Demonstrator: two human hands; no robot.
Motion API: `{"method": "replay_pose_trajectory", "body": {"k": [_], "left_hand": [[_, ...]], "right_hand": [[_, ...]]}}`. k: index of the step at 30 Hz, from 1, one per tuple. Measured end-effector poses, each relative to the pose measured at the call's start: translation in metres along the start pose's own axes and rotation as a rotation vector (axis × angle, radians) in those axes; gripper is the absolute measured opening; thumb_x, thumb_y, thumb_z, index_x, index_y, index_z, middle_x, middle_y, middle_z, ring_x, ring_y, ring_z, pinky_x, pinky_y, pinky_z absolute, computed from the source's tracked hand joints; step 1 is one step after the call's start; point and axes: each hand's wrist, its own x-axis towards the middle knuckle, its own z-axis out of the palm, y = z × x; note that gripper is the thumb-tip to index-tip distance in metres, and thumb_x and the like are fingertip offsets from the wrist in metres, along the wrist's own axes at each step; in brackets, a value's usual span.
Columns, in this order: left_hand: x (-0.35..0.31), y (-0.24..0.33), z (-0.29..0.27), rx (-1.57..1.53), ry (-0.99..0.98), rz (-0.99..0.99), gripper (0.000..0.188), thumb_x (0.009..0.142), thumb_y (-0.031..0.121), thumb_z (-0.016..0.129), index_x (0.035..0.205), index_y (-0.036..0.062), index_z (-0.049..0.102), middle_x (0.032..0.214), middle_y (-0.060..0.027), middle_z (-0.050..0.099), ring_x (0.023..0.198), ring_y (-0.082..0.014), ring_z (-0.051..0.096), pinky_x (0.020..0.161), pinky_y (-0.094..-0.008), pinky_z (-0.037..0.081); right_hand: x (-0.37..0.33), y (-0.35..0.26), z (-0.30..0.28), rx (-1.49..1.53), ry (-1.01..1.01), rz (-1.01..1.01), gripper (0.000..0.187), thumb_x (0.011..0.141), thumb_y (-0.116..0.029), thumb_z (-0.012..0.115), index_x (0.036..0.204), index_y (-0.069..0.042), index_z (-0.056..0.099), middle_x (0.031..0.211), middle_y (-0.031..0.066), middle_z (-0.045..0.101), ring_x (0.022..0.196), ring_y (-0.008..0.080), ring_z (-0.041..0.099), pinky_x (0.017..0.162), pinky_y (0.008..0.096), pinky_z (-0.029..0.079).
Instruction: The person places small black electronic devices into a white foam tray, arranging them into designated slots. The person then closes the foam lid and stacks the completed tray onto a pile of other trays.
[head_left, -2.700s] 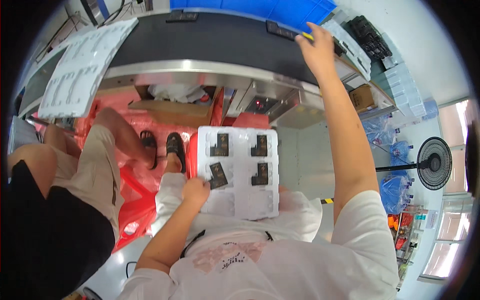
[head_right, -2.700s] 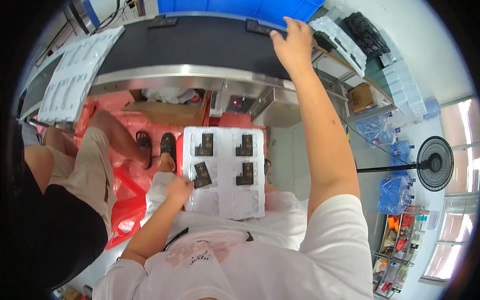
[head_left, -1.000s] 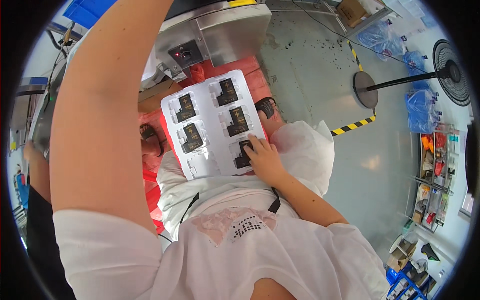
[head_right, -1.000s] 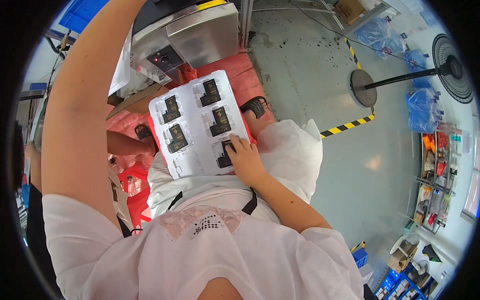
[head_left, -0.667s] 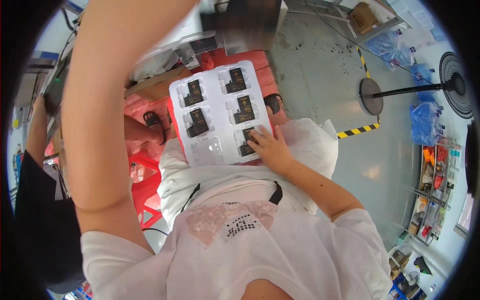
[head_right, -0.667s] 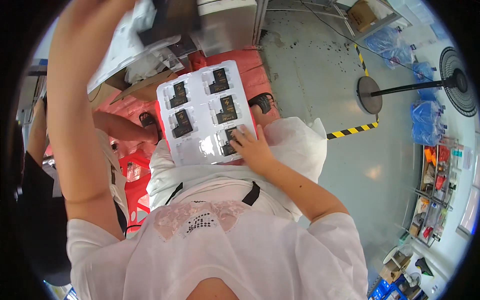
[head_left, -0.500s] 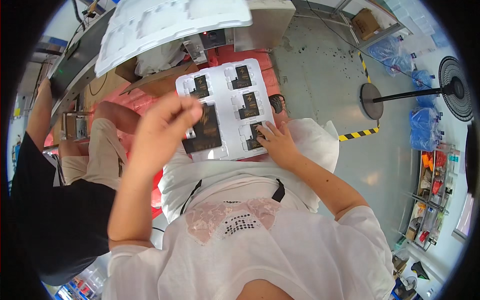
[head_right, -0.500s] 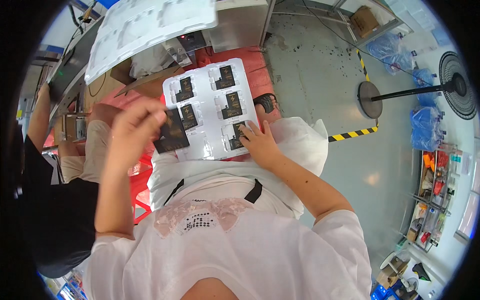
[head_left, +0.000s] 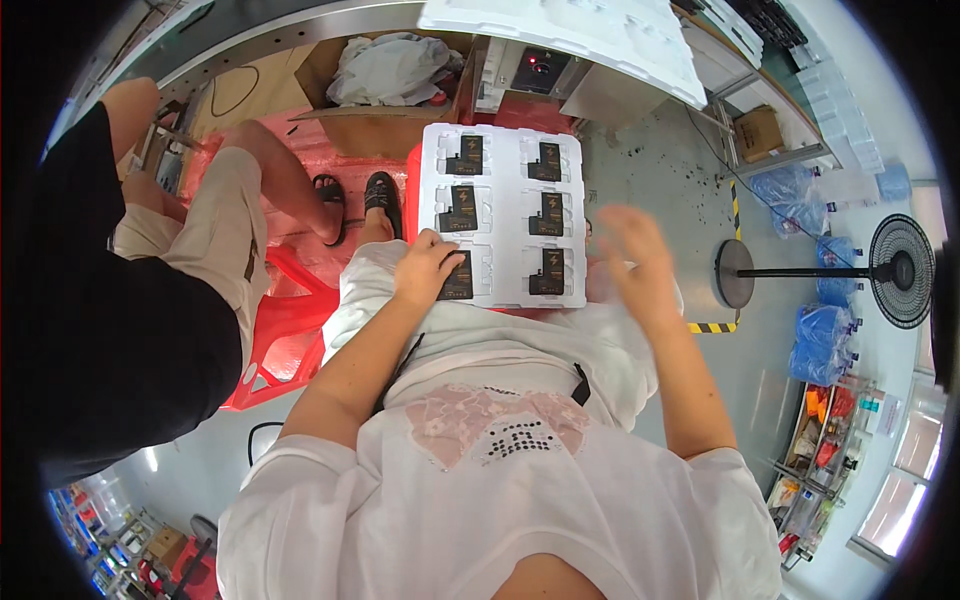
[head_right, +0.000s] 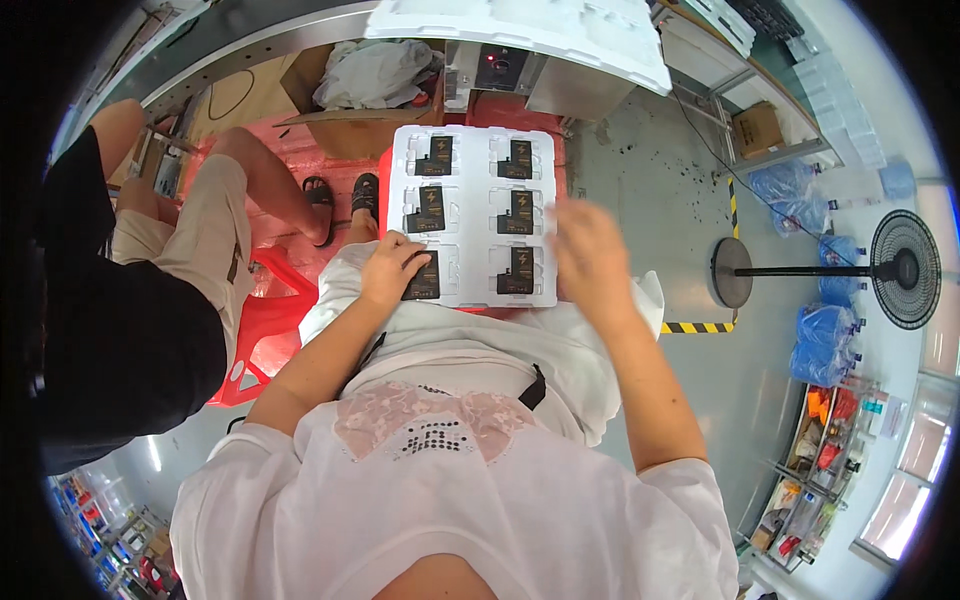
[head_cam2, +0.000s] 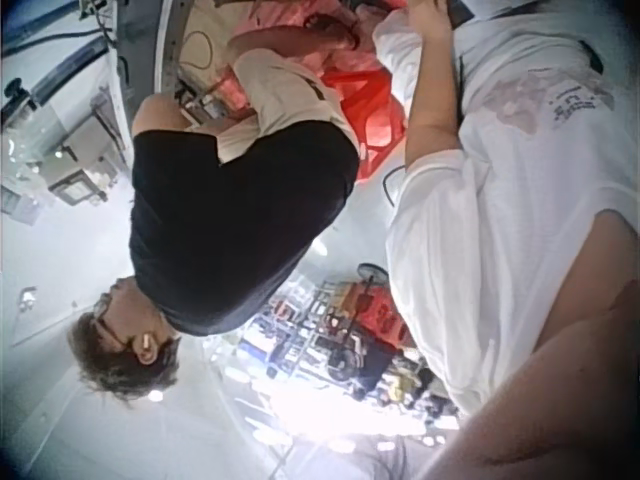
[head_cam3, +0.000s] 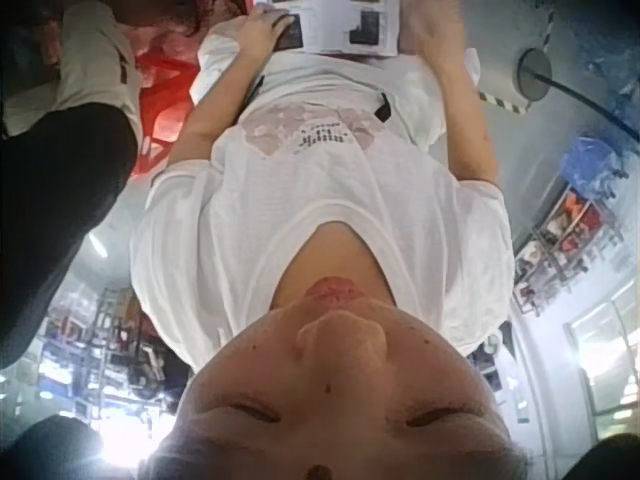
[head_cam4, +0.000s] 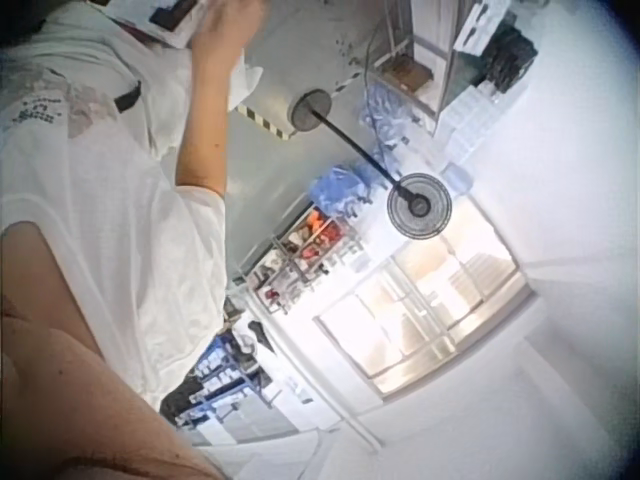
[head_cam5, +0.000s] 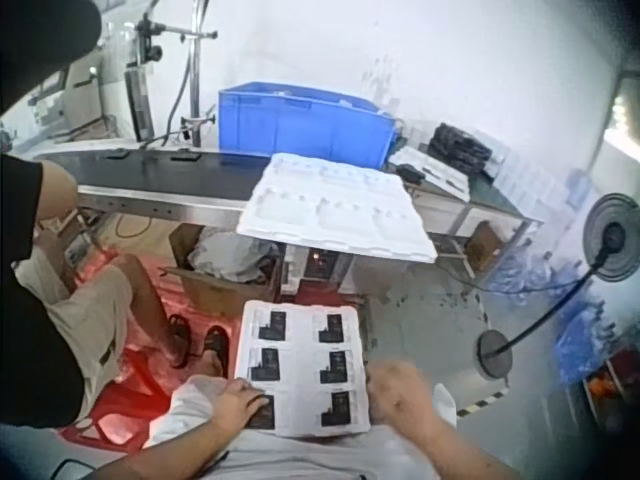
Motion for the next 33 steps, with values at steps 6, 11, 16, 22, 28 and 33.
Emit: {"method": "replay_pose_trajectory", "body": {"k": [6, 11, 16, 22, 28, 33], "left_hand": [[-0.012, 0.014, -0.027, 0.015, 0.373, -0.027, 0.031, 0.075, 0.028, 0.069, 0.088, 0.0021, 0.058, 0.086, -0.0122, 0.052, 0.079, -0.0311, 0.054, 0.067, -0.0414, 0.045], [-0.042, 0.009, -0.040, 0.213, -0.302, -0.524, 0.044, 0.067, 0.052, 0.068, 0.078, 0.0090, 0.062, 0.084, -0.0111, 0.064, 0.080, -0.0273, 0.062, 0.070, -0.0398, 0.048], [-0.022, -0.001, -0.041, 0.017, -0.359, -0.616, 0.054, 0.057, 0.041, 0.078, 0.092, 0.0049, 0.057, 0.087, -0.0136, 0.063, 0.085, -0.0286, 0.061, 0.075, -0.0374, 0.047], [-0.011, 0.014, -0.035, 0.146, -0.162, -0.489, 0.059, 0.062, 0.036, 0.077, 0.104, 0.0025, 0.053, 0.097, -0.0163, 0.057, 0.090, -0.0330, 0.057, 0.076, -0.0396, 0.047], [0.032, 0.033, -0.018, 0.312, -0.028, -0.257, 0.040, 0.078, 0.029, 0.065, 0.110, 0.0078, 0.053, 0.101, -0.0138, 0.051, 0.099, -0.0315, 0.051, 0.079, -0.0445, 0.043], [0.047, 0.028, 0.001, 0.416, -0.084, -0.276, 0.035, 0.076, 0.020, 0.066, 0.105, 0.0053, 0.054, 0.103, -0.0128, 0.051, 0.099, -0.0300, 0.051, 0.079, -0.0461, 0.043]], "right_hand": [[0.107, 0.043, -0.091, -0.448, 0.666, -0.065, 0.031, 0.081, -0.022, 0.063, 0.106, -0.005, 0.061, 0.108, 0.0161, 0.058, 0.102, 0.0311, 0.053, 0.088, 0.0390, 0.041], [0.163, 0.178, -0.107, 0.312, 0.372, 0.710, 0.065, 0.076, -0.047, 0.066, 0.117, 0.000, 0.051, 0.108, 0.0169, 0.055, 0.096, 0.0305, 0.055, 0.080, 0.0437, 0.045], [0.165, 0.216, -0.104, 0.971, 0.227, 0.935, 0.050, 0.078, -0.031, 0.070, 0.113, 0.000, 0.050, 0.106, 0.0130, 0.057, 0.093, 0.0252, 0.056, 0.066, 0.0427, 0.049], [0.073, 0.176, -0.144, 1.406, 0.602, 0.797, 0.034, 0.086, -0.013, 0.059, 0.114, 0.002, 0.048, 0.112, 0.0128, 0.055, 0.102, 0.0255, 0.052, 0.083, 0.0381, 0.044], [-0.076, 0.103, -0.168, 1.527, 0.890, 0.763, 0.030, 0.089, -0.013, 0.055, 0.114, 0.002, 0.049, 0.114, 0.0132, 0.056, 0.100, 0.0232, 0.053, 0.080, 0.0355, 0.044], [-0.168, 0.031, -0.138, 1.627, 0.842, 0.922, 0.026, 0.087, -0.013, 0.057, 0.110, -0.002, 0.052, 0.106, 0.0101, 0.061, 0.090, 0.0210, 0.059, 0.069, 0.0326, 0.049]]}}
